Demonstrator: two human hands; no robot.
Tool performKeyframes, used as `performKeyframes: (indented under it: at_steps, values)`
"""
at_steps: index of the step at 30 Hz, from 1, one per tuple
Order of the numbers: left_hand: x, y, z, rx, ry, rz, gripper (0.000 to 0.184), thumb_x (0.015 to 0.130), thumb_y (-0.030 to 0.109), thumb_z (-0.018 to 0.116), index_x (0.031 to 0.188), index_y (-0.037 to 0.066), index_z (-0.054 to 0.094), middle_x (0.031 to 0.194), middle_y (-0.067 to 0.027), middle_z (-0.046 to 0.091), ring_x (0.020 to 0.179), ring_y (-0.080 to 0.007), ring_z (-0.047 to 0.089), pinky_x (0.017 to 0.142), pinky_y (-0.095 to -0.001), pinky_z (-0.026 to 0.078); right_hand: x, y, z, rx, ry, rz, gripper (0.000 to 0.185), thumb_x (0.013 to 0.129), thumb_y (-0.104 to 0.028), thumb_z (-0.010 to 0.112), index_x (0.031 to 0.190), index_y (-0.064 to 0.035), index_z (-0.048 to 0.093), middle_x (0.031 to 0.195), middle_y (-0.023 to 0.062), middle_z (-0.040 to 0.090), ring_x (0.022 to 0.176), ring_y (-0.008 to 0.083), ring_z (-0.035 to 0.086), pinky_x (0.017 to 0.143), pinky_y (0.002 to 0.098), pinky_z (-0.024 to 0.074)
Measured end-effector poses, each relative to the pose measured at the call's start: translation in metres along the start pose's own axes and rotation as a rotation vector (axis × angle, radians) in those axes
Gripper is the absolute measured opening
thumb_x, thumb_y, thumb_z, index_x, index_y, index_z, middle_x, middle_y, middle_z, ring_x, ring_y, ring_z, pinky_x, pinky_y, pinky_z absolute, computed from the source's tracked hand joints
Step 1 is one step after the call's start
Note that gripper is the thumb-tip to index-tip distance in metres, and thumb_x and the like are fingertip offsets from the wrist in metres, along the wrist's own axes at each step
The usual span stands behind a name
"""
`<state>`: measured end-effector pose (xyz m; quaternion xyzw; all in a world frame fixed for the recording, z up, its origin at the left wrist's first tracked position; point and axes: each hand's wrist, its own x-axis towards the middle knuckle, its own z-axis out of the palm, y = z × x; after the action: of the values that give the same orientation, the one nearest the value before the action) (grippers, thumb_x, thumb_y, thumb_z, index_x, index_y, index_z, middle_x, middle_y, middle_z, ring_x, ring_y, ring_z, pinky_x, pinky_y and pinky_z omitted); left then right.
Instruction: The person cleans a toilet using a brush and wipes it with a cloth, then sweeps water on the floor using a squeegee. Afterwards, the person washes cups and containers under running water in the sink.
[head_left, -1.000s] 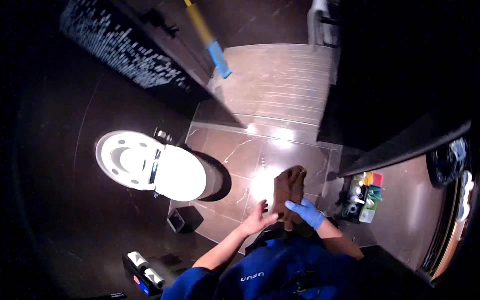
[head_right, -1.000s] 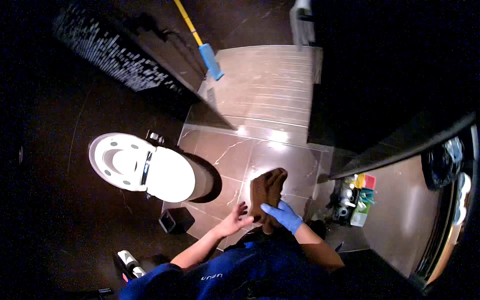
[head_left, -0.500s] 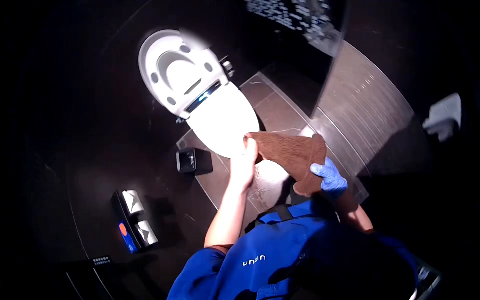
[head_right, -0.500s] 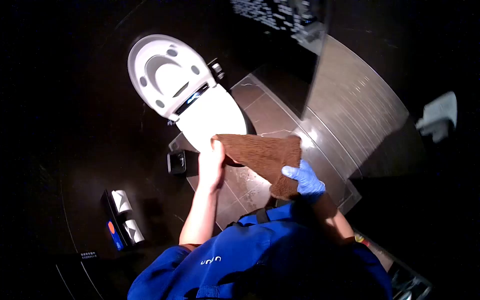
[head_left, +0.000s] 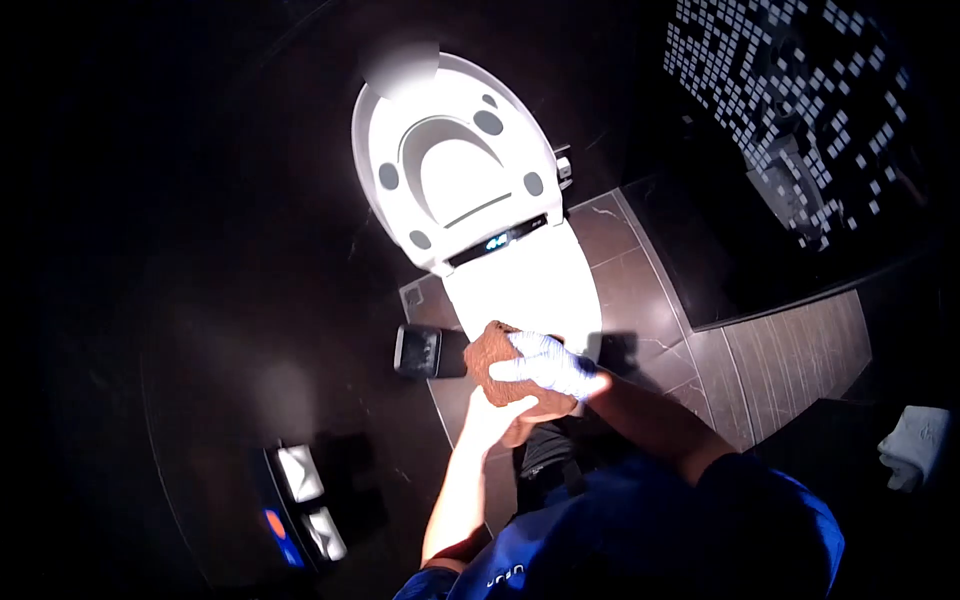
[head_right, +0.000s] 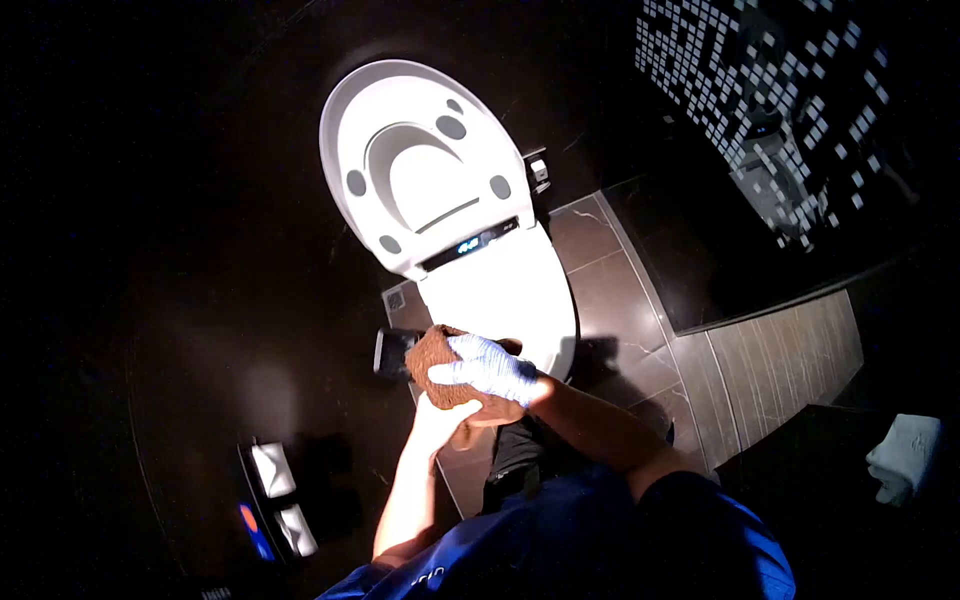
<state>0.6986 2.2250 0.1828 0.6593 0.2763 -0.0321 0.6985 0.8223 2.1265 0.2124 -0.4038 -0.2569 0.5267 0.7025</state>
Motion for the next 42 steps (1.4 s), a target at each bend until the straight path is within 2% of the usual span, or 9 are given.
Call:
performKeyframes:
  at_steps: [4,7,10,13,18,23,27,36,42]
  values:
    - [0.093,0.063,-0.081,0.171,0.101,-0.031,0.027,0.066,0.009,0.066,0.088,0.0,0.052,0.081,-0.0032,0.054,0.075,-0.0103,0.05,0.071,-0.0253,0.042,0.095,-0.015,-0.073,-0.333,0.16,-0.382,0.029,0.079,-0.013,0.052,0.104,0.0011,0.049,0.1,0.0074,0.054,0.093,0.0144,0.049,0.084,0.0268,0.037]
    - [0.191,0.121,-0.134,0.343,0.203,0.417,0.028,0.066,0.003,0.057,0.092,0.003,0.047,0.082,-0.0014,0.049,0.077,-0.0112,0.047,0.072,-0.0248,0.041,0.169,-0.025,-0.162,-0.69,0.358,-0.005,0.022,0.078,-0.011,0.05,0.098,-0.0011,0.05,0.105,0.0085,0.051,0.098,0.0155,0.047,0.083,0.0263,0.0381]
    - [0.278,0.175,-0.159,0.498,0.17,0.976,0.047,0.067,0.024,0.064,0.102,0.0,0.044,0.1,-0.0072,0.043,0.098,-0.0189,0.041,0.088,-0.0321,0.031,0.225,-0.048,-0.202,-0.296,0.555,-0.451,0.04,0.079,-0.02,0.046,0.115,-0.0038,0.039,0.114,0.0119,0.046,0.106,0.0204,0.043,0.086,0.0331,0.0376]
    - [0.322,0.23,-0.097,1.543,0.213,1.499,0.039,0.062,0.023,0.063,0.09,-0.002,0.052,0.1,-0.0159,0.045,0.098,-0.0337,0.04,0.091,-0.043,0.025,0.248,-0.107,-0.202,-0.944,0.962,-0.177,0.036,0.076,-0.015,0.039,0.109,-0.0028,0.047,0.109,0.0168,0.05,0.096,0.0286,0.051,0.084,0.0313,0.0398]
    - [0.402,0.23,-0.028,1.796,-0.05,1.211,0.05,0.063,0.012,0.061,0.111,0.014,0.046,0.12,-0.0073,0.04,0.108,-0.0251,0.037,0.089,-0.0387,0.03,0.303,-0.067,-0.296,-1.155,1.122,0.049,0.02,0.065,-0.014,0.047,0.071,-0.0054,0.065,0.076,0.0155,0.06,0.07,0.0283,0.059,0.059,0.039,0.0469]
    - [0.366,0.218,-0.078,1.758,0.559,1.133,0.064,0.052,0.006,0.065,0.111,0.02,0.045,0.119,-0.0011,0.04,0.106,-0.027,0.039,0.083,-0.0418,0.032,0.256,-0.089,-0.259,-0.915,0.974,-0.057,0.028,0.079,-0.02,0.045,0.103,-0.0097,0.054,0.101,0.0094,0.055,0.089,0.0245,0.054,0.08,0.0322,0.0414]
    - [0.361,0.139,-0.177,1.426,0.87,0.764,0.061,0.057,0.005,0.057,0.112,-0.006,0.034,0.114,-0.0201,0.036,0.103,-0.0364,0.033,0.088,-0.0434,0.028,0.263,-0.074,-0.267,-1.22,0.923,-0.1,0.029,0.085,-0.017,0.034,0.103,-0.0023,0.052,0.104,0.0137,0.053,0.099,0.0253,0.05,0.086,0.0315,0.0373]
    - [0.366,0.194,-0.004,1.636,0.252,1.634,0.015,0.069,0.016,0.049,0.082,0.012,0.055,0.084,-0.0037,0.052,0.082,-0.0207,0.05,0.069,-0.0383,0.038,0.241,-0.049,-0.294,-1.012,0.731,-0.132,0.031,0.085,-0.015,0.032,0.108,-0.002,0.047,0.108,0.014,0.05,0.101,0.0242,0.048,0.083,0.0322,0.0384]
    - [0.301,0.178,-0.072,0.896,0.661,1.075,0.031,0.07,0.009,0.047,0.1,0.004,0.05,0.087,-0.0125,0.054,0.087,-0.0326,0.052,0.081,-0.0381,0.039,0.216,-0.04,-0.269,-0.856,0.979,-0.217,0.033,0.083,-0.02,0.037,0.108,-0.0029,0.049,0.111,0.0146,0.049,0.106,0.0255,0.045,0.088,0.0297,0.0345]
